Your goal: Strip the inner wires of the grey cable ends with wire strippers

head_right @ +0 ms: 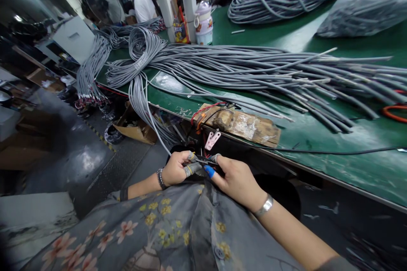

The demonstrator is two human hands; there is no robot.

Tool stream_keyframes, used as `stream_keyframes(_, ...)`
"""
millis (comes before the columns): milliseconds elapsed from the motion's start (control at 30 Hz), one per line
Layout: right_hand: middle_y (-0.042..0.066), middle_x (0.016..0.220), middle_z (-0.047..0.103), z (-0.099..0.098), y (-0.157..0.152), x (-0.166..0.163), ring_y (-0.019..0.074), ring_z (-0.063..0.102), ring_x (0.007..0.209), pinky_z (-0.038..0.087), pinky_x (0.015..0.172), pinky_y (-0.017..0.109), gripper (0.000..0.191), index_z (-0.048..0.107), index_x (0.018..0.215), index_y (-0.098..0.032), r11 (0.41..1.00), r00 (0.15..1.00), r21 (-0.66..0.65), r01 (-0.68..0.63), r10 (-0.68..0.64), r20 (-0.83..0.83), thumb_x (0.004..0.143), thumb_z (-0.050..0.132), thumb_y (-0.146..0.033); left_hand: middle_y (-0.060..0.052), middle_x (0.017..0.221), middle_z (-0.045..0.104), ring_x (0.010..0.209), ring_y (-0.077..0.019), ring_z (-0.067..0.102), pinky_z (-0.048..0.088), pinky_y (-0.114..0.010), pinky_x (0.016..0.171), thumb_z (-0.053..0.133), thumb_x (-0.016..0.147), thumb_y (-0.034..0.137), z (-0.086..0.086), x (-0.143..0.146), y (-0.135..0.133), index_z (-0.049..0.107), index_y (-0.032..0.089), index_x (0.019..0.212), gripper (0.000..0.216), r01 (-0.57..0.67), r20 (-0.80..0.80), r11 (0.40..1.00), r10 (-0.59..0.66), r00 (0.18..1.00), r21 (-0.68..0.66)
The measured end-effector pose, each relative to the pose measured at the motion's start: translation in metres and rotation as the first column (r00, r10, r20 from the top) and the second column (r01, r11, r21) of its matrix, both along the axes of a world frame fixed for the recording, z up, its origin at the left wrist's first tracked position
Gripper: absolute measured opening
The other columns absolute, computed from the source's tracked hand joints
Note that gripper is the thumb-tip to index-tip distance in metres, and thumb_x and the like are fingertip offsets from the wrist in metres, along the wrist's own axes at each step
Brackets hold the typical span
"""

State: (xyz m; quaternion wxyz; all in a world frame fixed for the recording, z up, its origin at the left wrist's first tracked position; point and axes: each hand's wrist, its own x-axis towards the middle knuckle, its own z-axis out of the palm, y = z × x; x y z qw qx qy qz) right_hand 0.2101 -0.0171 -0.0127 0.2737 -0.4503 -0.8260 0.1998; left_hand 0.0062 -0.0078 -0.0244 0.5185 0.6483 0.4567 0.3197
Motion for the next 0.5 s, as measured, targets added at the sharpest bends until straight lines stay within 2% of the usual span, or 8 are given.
stream_keyframes(167, -0.001, 0.051, 0.049, -0.001, 0.0, -0.003, 0.0124, 0.045, 0.043, 0.032, 0.046, 0.024, 0.036, 0.041, 0.061, -0.023, 0.998, 0.997, -0.009, -0.066, 0.065, -0.051, 0.093, 0.036, -0.04, -0.002, 0.064, 0.063, 0.056, -0.009, 0.054, 0.044, -0.019, 0.055, 0.072, 0.07, 0.045, 0.002, 0.001, 0.0, 0.064, 0.011, 0.073, 0.035, -0.013, -0.009, 1.0, 0.013, 1.0, -0.009)
stream_keyframes(267, 0.0, 0.051, 0.049, -0.002, -0.002, -0.001, 0.0119, 0.045, 0.044, 0.034, 0.046, 0.023, 0.043, 0.042, 0.06, -0.022, 0.986, 0.982, -0.063, -0.152, 0.143, -0.121, 0.095, 0.036, -0.046, -0.001, 0.062, 0.063, 0.055, -0.0094, 0.055, 0.045, -0.019, 0.054, 0.071, 0.07, 0.047, 0.002, 0.003, 0.002, 0.063, 0.012, 0.073, 0.037, -0.038, 0.011, 0.997, 0.039, 0.999, -0.06)
stream_keyframes(333, 0.0, 0.052, 0.052, -0.001, -0.002, 0.005, 0.0124, 0.047, 0.045, 0.037, 0.047, 0.023, 0.044, 0.045, 0.062, -0.022, 0.985, 0.973, -0.061, -0.163, 0.15, -0.175, 0.095, 0.036, -0.048, -0.001, 0.062, 0.063, 0.055, -0.0099, 0.056, 0.045, -0.019, 0.054, 0.07, 0.072, 0.047, 0.0, 0.002, 0.003, 0.064, 0.012, 0.075, 0.036, -0.05, -0.006, 0.995, 0.05, 0.999, -0.084)
stream_keyframes(367, 0.001, 0.054, 0.055, 0.0, -0.003, 0.011, 0.0131, 0.049, 0.046, 0.038, 0.048, 0.024, 0.042, 0.048, 0.065, -0.022, 0.99, 0.972, -0.039, -0.132, 0.122, -0.198, 0.095, 0.036, -0.048, -0.001, 0.062, 0.063, 0.056, -0.0102, 0.057, 0.046, -0.02, 0.054, 0.069, 0.073, 0.045, -0.002, 0.001, 0.004, 0.064, 0.012, 0.076, 0.034, -0.046, -0.035, 0.995, 0.043, 0.998, -0.086)
stream_keyframes(433, 0.003, 0.06, 0.06, 0.001, -0.002, 0.028, 0.0157, 0.054, 0.049, 0.041, 0.049, 0.025, 0.036, 0.054, 0.075, -0.022, 1.0, 0.977, 0.015, 0.009, -0.006, -0.214, 0.094, 0.037, -0.048, -0.002, 0.067, 0.067, 0.06, -0.0112, 0.059, 0.047, -0.02, 0.059, 0.067, 0.076, 0.04, -0.005, -0.002, 0.006, 0.066, 0.013, 0.08, 0.027, 0.01, -0.153, 0.999, -0.017, 0.988, -0.052)
stream_keyframes(500, 0.005, 0.064, 0.063, 0.0, -0.001, 0.05, 0.0187, 0.058, 0.053, 0.043, 0.051, 0.027, 0.029, 0.054, 0.079, -0.023, 0.974, 0.966, 0.046, 0.222, -0.214, -0.145, 0.093, 0.041, -0.045, -0.003, 0.076, 0.07, 0.068, -0.0129, 0.063, 0.049, -0.022, 0.066, 0.068, 0.075, 0.034, -0.007, -0.007, 0.009, 0.069, 0.015, 0.085, 0.021, 0.117, -0.304, 0.993, -0.103, 0.947, 0.027)
